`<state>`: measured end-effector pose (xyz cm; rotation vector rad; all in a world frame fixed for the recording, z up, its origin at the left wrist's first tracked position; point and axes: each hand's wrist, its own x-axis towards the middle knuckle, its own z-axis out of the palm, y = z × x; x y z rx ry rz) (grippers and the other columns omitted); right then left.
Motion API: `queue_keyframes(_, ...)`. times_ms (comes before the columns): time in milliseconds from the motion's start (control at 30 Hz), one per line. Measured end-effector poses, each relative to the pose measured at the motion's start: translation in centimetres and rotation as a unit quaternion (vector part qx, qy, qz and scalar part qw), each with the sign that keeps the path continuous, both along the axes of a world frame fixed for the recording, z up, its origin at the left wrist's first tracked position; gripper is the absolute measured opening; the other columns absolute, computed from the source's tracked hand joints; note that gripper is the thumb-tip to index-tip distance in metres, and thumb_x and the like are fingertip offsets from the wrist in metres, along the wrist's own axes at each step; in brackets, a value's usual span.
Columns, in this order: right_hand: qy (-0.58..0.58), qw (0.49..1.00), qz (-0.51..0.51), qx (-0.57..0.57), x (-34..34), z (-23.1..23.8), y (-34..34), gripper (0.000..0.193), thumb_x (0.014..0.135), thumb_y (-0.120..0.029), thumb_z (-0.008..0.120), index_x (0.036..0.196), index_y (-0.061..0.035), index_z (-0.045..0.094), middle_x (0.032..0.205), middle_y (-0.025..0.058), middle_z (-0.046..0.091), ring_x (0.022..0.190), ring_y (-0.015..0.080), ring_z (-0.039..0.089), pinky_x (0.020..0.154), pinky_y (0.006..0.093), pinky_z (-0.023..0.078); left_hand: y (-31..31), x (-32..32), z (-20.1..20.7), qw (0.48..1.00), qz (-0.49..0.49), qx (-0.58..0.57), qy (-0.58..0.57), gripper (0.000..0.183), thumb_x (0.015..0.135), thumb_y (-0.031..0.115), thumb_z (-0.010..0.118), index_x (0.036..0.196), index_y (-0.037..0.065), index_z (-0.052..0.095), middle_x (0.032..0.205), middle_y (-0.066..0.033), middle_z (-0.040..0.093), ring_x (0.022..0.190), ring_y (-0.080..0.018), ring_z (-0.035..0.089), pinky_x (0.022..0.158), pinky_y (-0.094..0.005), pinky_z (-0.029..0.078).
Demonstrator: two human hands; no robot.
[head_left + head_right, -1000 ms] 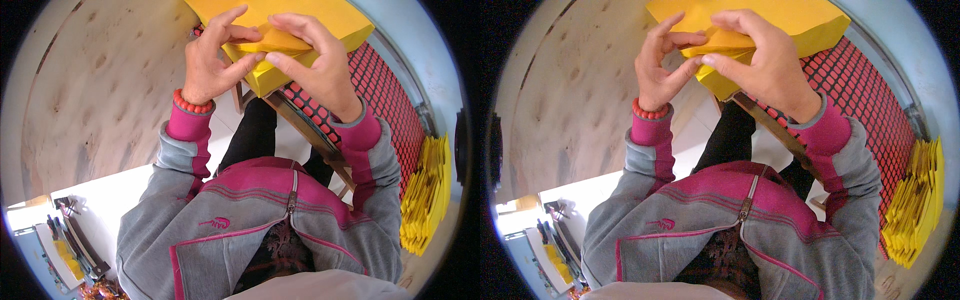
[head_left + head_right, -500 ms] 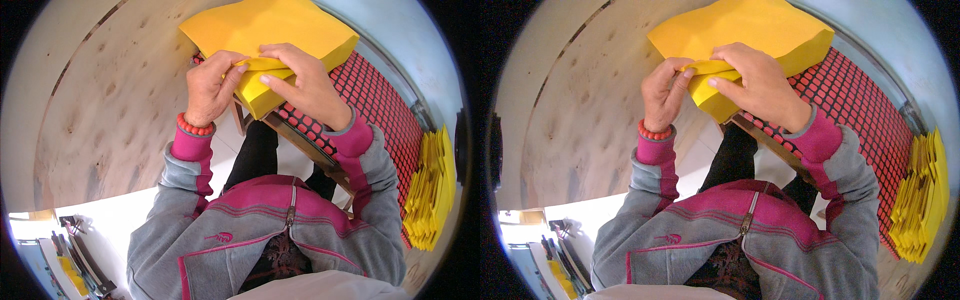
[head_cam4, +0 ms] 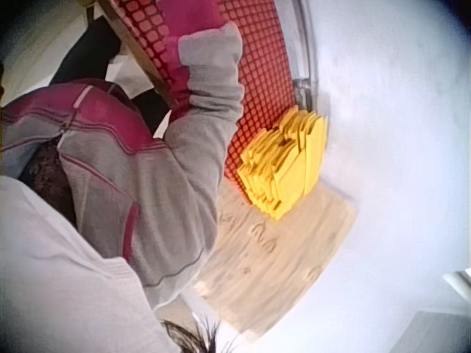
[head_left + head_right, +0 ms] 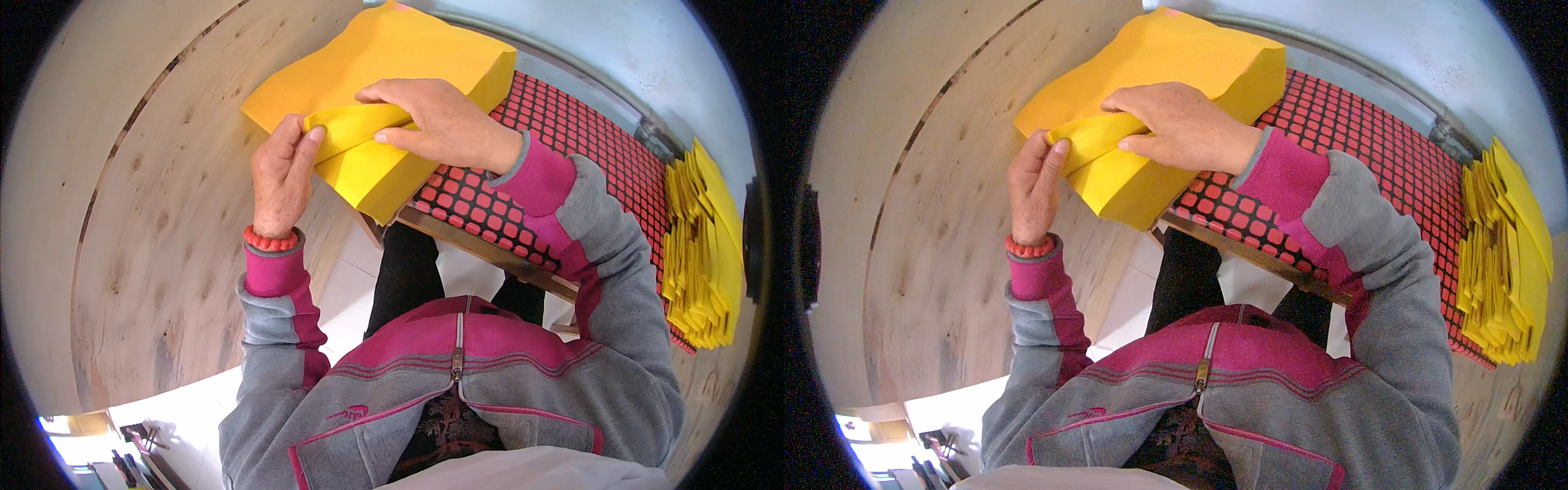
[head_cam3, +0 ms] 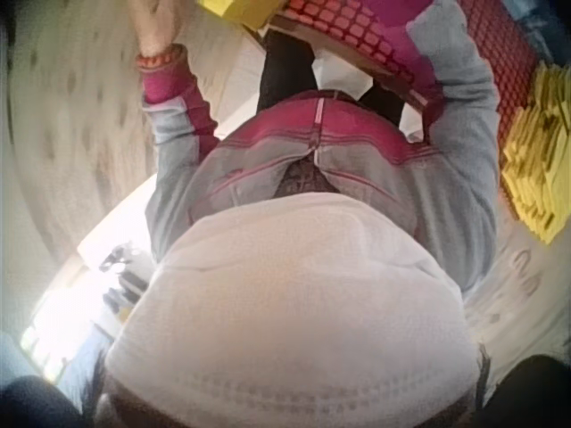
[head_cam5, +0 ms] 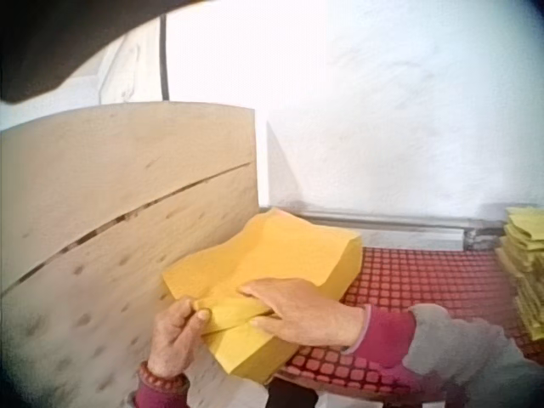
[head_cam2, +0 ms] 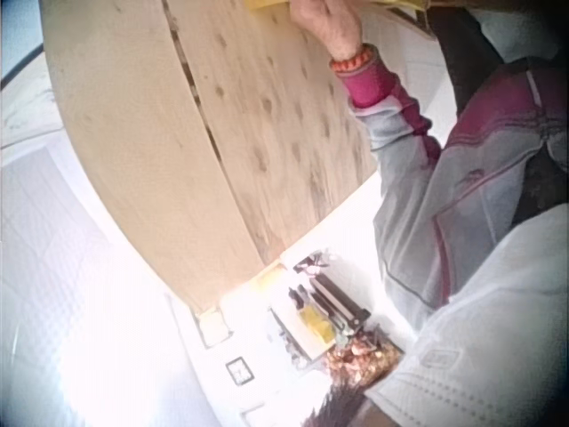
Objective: The person folds yellow paper sheets by hand on a patterned table. They repeatedly fold, smooth, and stack the sheets into a neat pile.
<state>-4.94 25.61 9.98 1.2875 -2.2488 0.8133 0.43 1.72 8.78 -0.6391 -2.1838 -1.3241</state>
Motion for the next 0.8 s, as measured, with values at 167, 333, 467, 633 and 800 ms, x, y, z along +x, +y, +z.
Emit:
queue_keyframes(167,-0.021,0.999,0.005,0.046,-1.1,1.0,0.5,0.044,0.085,-0.029,0.071,0.119,-0.0025,0.063,0.11,0.0196,0.068,0.107,0.0378,0.063,0.092,0.0456,0.049,-0.3,-0.4,-0.2,1.0,0.025,0.004,-0.018,0.015,0.101,0.011,0.057,0.092,-0.001,0.057,0.076,0.0005,0.048,0.071,-0.0073,0.043,0.061,-0.0237,0.038)
queue_keyframes(333,-0.078,0.992,0.045,0.086,-2.3,3.0,-0.1,0.046,0.082,-0.039,0.073,0.106,-0.0003,0.069,0.1,0.0206,0.07,0.097,0.038,0.067,0.085,0.0416,0.051,-0.9,-1.8,-0.7,0.998,-0.024,0.057,-0.034,0.018,0.1,0.014,0.059,0.09,0.0,0.056,0.074,0.0011,0.046,0.069,-0.0078,0.041,0.059,-0.0246,0.037)
queue_keyframes(467,-0.053,0.979,0.05,0.192,-2.9,3.9,-0.3,0.041,0.084,-0.03,0.072,0.107,0.0032,0.064,0.1,0.0201,0.068,0.095,0.0335,0.065,0.086,0.0367,0.049,-2.3,-2.8,0.8,0.991,-0.077,0.01,-0.113,0.019,0.102,0.019,0.057,0.103,0.0,0.063,0.081,0.0035,0.058,0.075,-0.006,0.054,0.065,-0.0237,0.046)
queue_keyframes(633,-0.096,0.978,0.092,0.159,-3.4,3.9,-0.3,0.038,0.086,-0.026,0.069,0.11,0.0033,0.063,0.101,0.0223,0.067,0.095,0.0365,0.064,0.086,0.0387,0.05,-2.3,-4.1,2.0,0.978,-0.164,0.05,-0.123,0.025,0.104,0.019,0.056,0.116,0.0,0.065,0.101,-0.0001,0.067,0.093,-0.0066,0.062,0.082,-0.0228,0.052)
queue_keyframes(800,-0.202,0.952,0.149,0.177,-4.1,4.7,-0.1,0.03,0.094,-0.021,0.063,0.112,0.0027,0.064,0.109,0.0218,0.069,0.102,0.0311,0.067,0.091,0.0378,0.05,-1.6,-3.4,2.9,0.993,-0.087,0.018,-0.082,0.025,0.103,0.016,0.055,0.118,-0.001,0.065,0.107,-0.0033,0.07,0.096,-0.0101,0.065,0.086,-0.0226,0.049)
